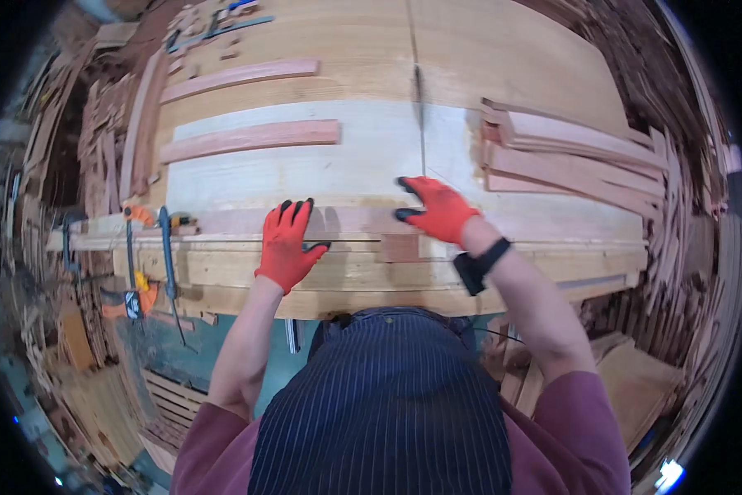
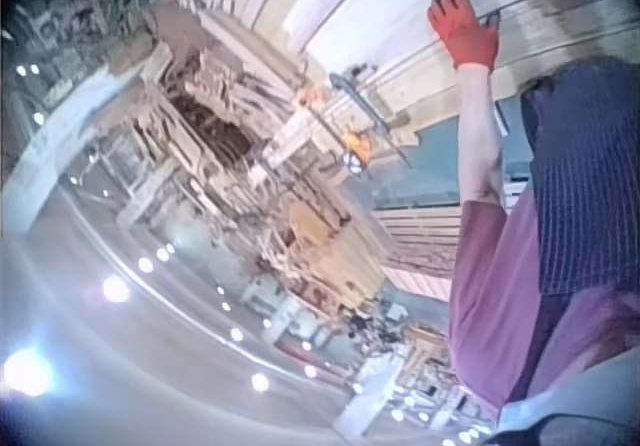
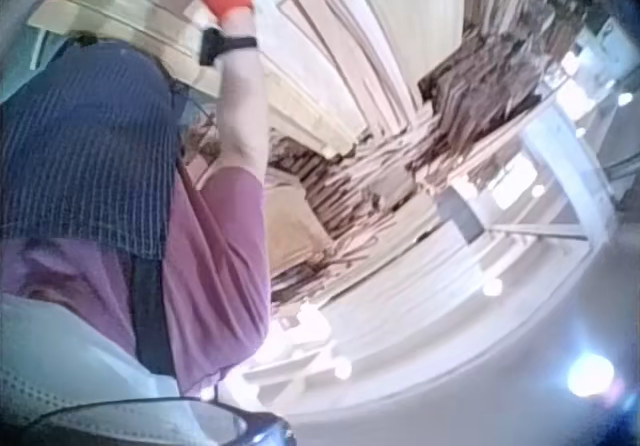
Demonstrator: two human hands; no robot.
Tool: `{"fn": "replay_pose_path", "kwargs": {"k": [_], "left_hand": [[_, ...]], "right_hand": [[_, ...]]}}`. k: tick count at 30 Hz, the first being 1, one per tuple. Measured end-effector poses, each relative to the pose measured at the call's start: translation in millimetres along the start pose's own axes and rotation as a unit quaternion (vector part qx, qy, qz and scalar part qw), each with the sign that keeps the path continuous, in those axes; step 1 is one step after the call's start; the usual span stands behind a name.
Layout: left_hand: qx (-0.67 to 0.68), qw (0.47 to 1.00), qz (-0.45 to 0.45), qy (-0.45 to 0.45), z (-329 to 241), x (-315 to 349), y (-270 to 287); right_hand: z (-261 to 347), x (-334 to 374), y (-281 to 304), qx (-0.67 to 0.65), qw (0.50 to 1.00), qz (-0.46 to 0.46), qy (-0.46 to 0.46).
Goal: The recorder picks up wood slats from a pallet and feeds them through a table-mounted processing machine (likely a sander or planer) in a furniture manufacturing facility.
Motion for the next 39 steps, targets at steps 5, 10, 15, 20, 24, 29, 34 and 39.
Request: {"fn": "replay_pose_path", "kwargs": {"k": [5, 10, 15, 20, 24, 29, 34, 39], "left_hand": [[-0.121, 0.976, 0.149, -0.097, -25, -34, -48], [-0.148, 0.972, 0.145, -0.110, -17, -33, -53], [-0.196, 0.962, 0.155, -0.112, -19, -30, -54], [-0.211, 0.962, 0.131, -0.114, -20, -29, -59], [-0.217, 0.962, 0.123, -0.114, -21, -25, -59], [-0.215, 0.963, 0.106, -0.122, -22, -18, -60], [-0.205, 0.965, 0.100, -0.127, -18, -15, -65], [-0.204, 0.967, 0.107, -0.105, -22, -12, -65]], "right_hand": [[-143, 142, 96, 0.262, 0.947, -0.056, -0.180], [-184, 176, 86, 0.344, 0.917, 0.017, -0.200], [-200, 175, 80, 0.292, 0.937, -0.001, -0.190], [-202, 181, 76, 0.299, 0.941, -0.035, -0.155], [-203, 186, 75, 0.304, 0.939, -0.038, -0.156], [-205, 195, 71, 0.296, 0.941, -0.058, -0.156], [-206, 204, 64, 0.306, 0.935, -0.068, -0.168], [-214, 207, 61, 0.295, 0.935, -0.081, -0.181]]}}
Point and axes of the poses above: each hand's wrist, its own x-axis away from the middle knuckle, its own y-axis out of the back of the hand, z = x × y, the point moved 8 cm from there along -x, towards the middle knuckle, and after that the axes turned 5 degrees about -x, right-handed, at the moved point
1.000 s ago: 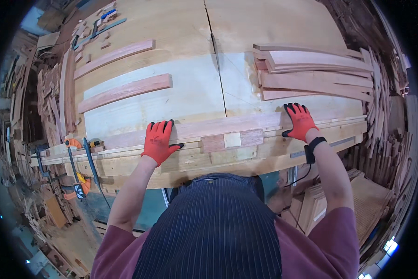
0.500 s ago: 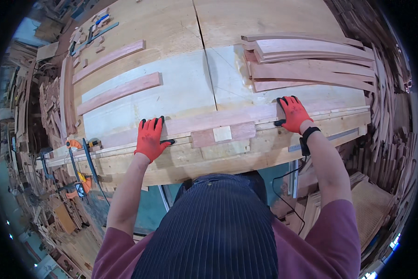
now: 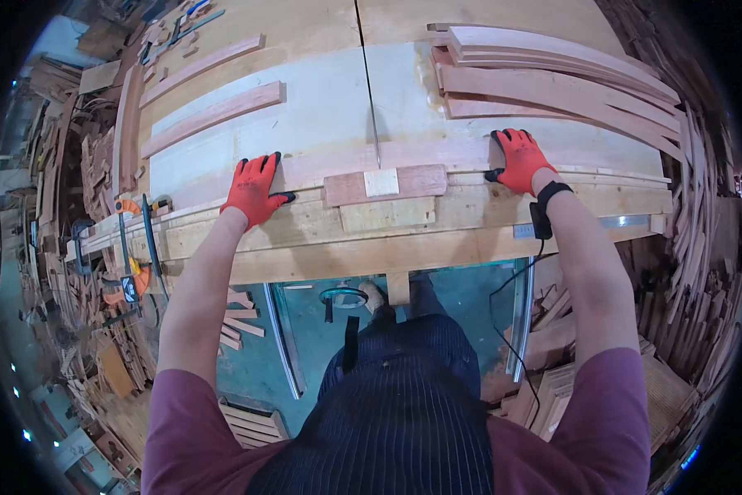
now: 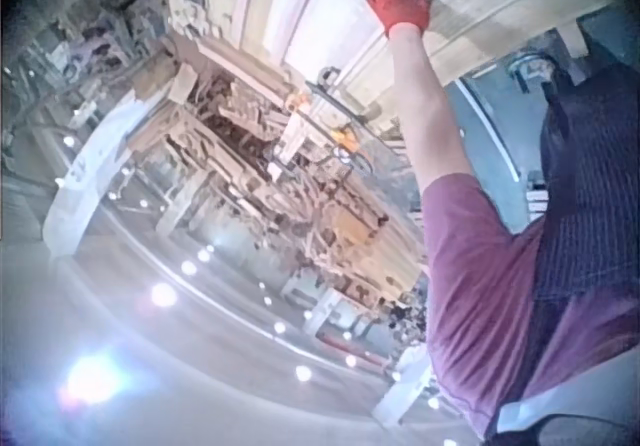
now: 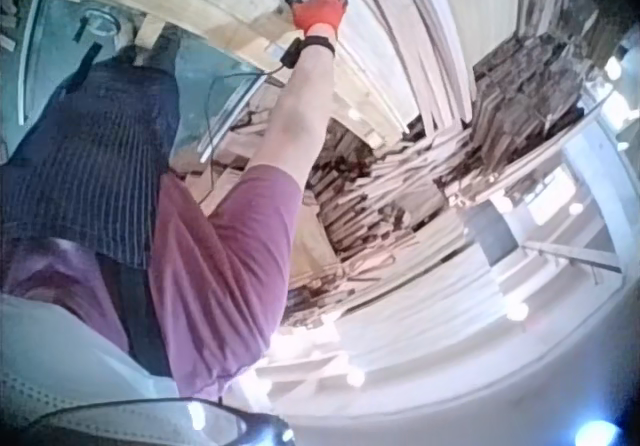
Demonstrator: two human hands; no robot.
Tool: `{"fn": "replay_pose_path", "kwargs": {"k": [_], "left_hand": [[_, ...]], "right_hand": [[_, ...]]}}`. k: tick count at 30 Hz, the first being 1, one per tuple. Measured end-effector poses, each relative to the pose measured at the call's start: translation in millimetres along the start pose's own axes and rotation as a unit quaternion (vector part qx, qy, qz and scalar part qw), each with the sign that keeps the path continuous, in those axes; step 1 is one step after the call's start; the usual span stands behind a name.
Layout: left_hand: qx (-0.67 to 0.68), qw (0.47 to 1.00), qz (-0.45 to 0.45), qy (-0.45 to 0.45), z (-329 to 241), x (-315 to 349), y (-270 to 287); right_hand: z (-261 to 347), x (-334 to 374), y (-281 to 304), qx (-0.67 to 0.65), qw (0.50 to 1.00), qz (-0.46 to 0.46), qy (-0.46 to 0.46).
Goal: The recorder picks up wood slats from a pallet and feeds them through a table-mounted processing machine (likely a sander or planer) in a furniture manufacturing facility.
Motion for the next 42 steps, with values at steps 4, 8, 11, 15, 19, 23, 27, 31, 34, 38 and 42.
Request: {"fn": "replay_pose_path", "kwargs": {"k": [4, 8, 11, 15, 19, 23, 27, 31, 34, 38, 42], "left_hand": [[0.000, 0.999, 0.006, 0.032, -2, -1, -1], [-0.020, 0.998, 0.026, 0.054, 4, -3, -13], [-0.022, 0.998, 0.032, 0.050, 6, -6, -20], [-0.022, 0.998, 0.038, 0.053, 0, -8, -13], [0.002, 0.999, 0.020, 0.050, 4, -6, -14], [0.040, 0.998, 0.027, 0.052, 6, 1, -7], [0.055, 0.996, 0.049, 0.042, 8, -10, -1], [0.099, 0.991, 0.090, 0.016, 26, -20, -1], [0.123, 0.979, 0.139, 0.089, 66, -18, -1], [0.068, 0.980, 0.154, 0.105, 110, -10, -13], [0.015, 0.964, 0.258, 0.059, 107, -29, 12]], "right_hand": [[4, -1, 0, -0.002, 1.000, -0.010, -0.025], [12, -1, 0, -0.001, 0.998, -0.055, -0.022], [15, 2, -2, -0.011, 0.998, -0.054, -0.033], [12, 1, -7, -0.022, 0.998, -0.056, -0.024], [17, -4, -8, -0.031, 0.998, -0.059, -0.020], [20, -13, -10, -0.046, 0.998, -0.039, -0.029], [12, -21, -14, -0.041, 0.998, -0.037, -0.031], [9, -30, -15, -0.050, 0.998, -0.039, -0.021], [12, -39, -13, -0.043, 0.999, -0.025, -0.014], [8, -46, -12, -0.040, 0.999, -0.002, -0.020], [-7, -57, -25, -0.033, 0.997, 0.052, -0.035]]}}
Point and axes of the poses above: each hand's wrist, its own x-axis away from the middle knuckle, its own y-axis out of the back of the hand, z = x × y, the point moved 8 cm from there along -x, towards the middle knuckle, and after that the axes turned 5 degrees about -x, right-handed, at the moved point
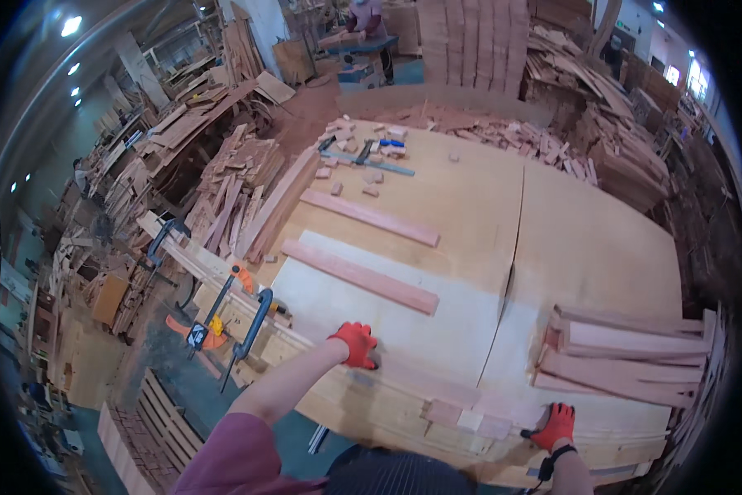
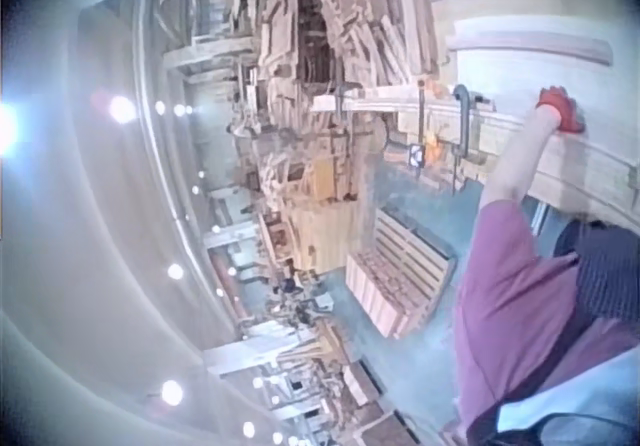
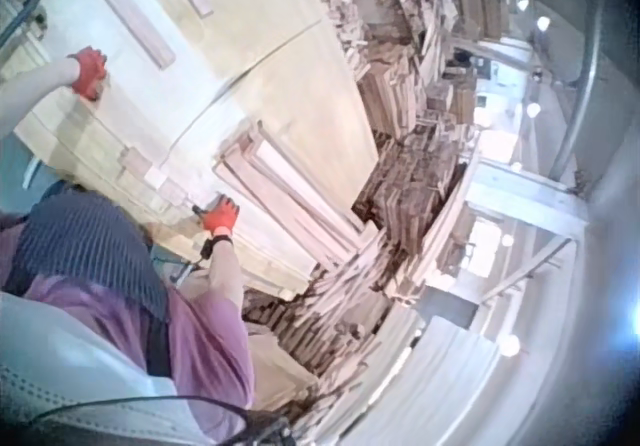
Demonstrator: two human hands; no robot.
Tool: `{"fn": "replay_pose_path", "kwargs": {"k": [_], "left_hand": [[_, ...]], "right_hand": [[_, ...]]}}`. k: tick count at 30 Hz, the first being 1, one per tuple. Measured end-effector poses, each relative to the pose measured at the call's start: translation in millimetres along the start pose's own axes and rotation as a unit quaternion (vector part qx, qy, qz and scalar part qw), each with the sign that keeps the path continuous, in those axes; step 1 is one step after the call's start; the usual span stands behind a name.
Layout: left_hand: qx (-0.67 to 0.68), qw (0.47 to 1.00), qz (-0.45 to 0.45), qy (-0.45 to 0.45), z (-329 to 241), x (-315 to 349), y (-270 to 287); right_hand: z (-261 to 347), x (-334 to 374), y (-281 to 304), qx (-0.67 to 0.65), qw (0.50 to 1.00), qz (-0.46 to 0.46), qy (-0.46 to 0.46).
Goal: The recorder picks up wood slats from a pallet and feeds them through a table-mounted processing machine (likely a sander or planer) in a furniture manufacturing facility.
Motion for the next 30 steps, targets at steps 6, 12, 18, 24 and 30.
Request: {"fn": "replay_pose_path", "kwargs": {"k": [6, 12, 18, 24, 30], "left_hand": [[0.097, 0.993, -0.010, -0.059, 28, -18, -30], [0.250, 0.951, -0.173, -0.063, 81, -17, 32], [0.276, 0.884, -0.328, 0.185, 201, -65, 103], [0.256, 0.853, -0.265, 0.369, 298, -120, 87], [0.198, 0.833, -0.229, 0.463, 303, -102, 87]], "right_hand": [[7, -7, -2, 0.131, 0.990, 0.047, 0.035], [-2, -7, -11, 0.106, 0.993, 0.037, 0.035], [-17, -15, -23, 0.152, 0.985, 0.074, 0.031], [-21, -17, -26, 0.124, 0.991, 0.044, 0.034], [10, -2, 1, 0.073, 0.997, 0.000, 0.027]]}}
Point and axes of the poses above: each hand's wrist, its own x-axis away from the middle knuckle, its own y-axis out of the back of the hand, z = x × y, the point moved 8 cm from there along -x, towards the middle knuckle, and after that the axes turned 5 degrees about -x, right-handed, at the moved point
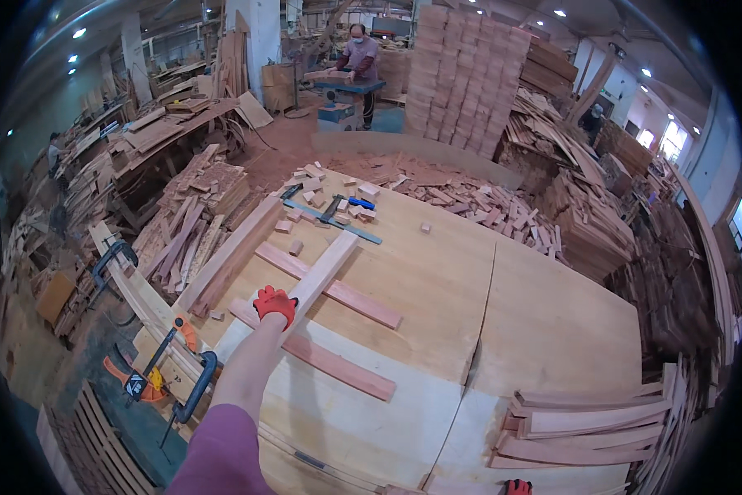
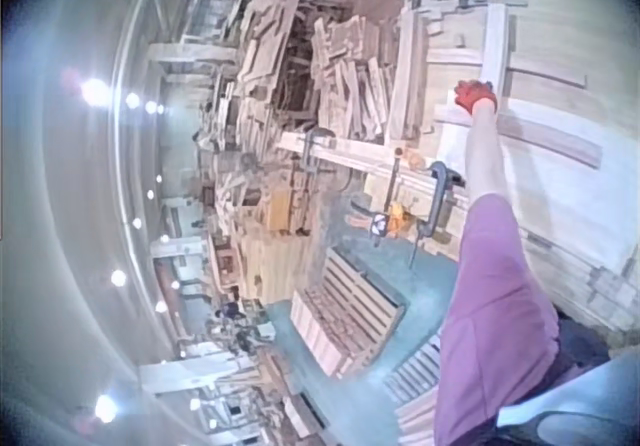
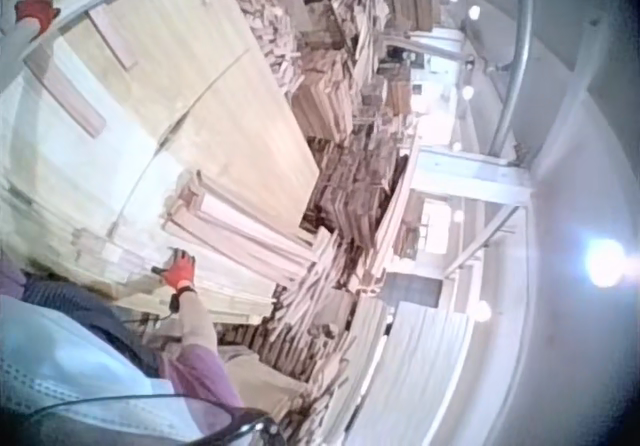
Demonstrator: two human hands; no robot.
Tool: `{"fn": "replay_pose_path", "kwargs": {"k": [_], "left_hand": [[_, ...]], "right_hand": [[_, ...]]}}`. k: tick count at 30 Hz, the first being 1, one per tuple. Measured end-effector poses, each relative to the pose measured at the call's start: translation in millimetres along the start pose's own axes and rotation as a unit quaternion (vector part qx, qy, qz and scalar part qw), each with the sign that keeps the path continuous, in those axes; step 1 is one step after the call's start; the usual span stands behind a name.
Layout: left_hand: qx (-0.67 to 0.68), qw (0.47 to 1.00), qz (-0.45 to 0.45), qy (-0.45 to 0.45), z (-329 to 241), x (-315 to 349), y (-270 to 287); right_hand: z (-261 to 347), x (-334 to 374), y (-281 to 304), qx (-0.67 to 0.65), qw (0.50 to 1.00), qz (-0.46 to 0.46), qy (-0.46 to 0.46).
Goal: The recorder picks up wood slats from a pallet and feeds them through a table-mounted processing machine (likely a sander or planer) in a furniture manufacturing facility.
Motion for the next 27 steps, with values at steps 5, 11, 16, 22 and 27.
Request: {"fn": "replay_pose_path", "kwargs": {"k": [5, 11, 16, 22, 27], "left_hand": [[-0.005, 0.999, 0.034, -0.041, -20, 49, 9], [-0.019, 0.999, -0.015, 0.044, 23, 8, -60], [-0.030, 0.983, -0.174, -0.060, -4, 120, 41], [0.067, 0.963, -0.250, -0.073, 77, 204, 9], [0.087, 0.969, -0.232, -0.008, 148, 336, 9]], "right_hand": [[-4, 3, 0, -0.014, 0.999, 0.021, -0.020], [-3, -18, -8, 0.023, 0.999, 0.016, 0.026], [-16, 2, -15, 0.022, 0.999, 0.034, -0.002], [-31, -8, -15, -0.021, 0.995, 0.085, -0.046], [-32, -15, 4, -0.044, 0.996, 0.072, 0.015]]}}
Point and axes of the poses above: each hand's wrist, its own x-axis away from the middle knuckle, its own y-axis out of the back of the hand, z = x × y, the point moved 8 cm from there along -x, towards the middle knuckle, and after that the axes turned 5 degrees about -x, right-handed, at the moved point
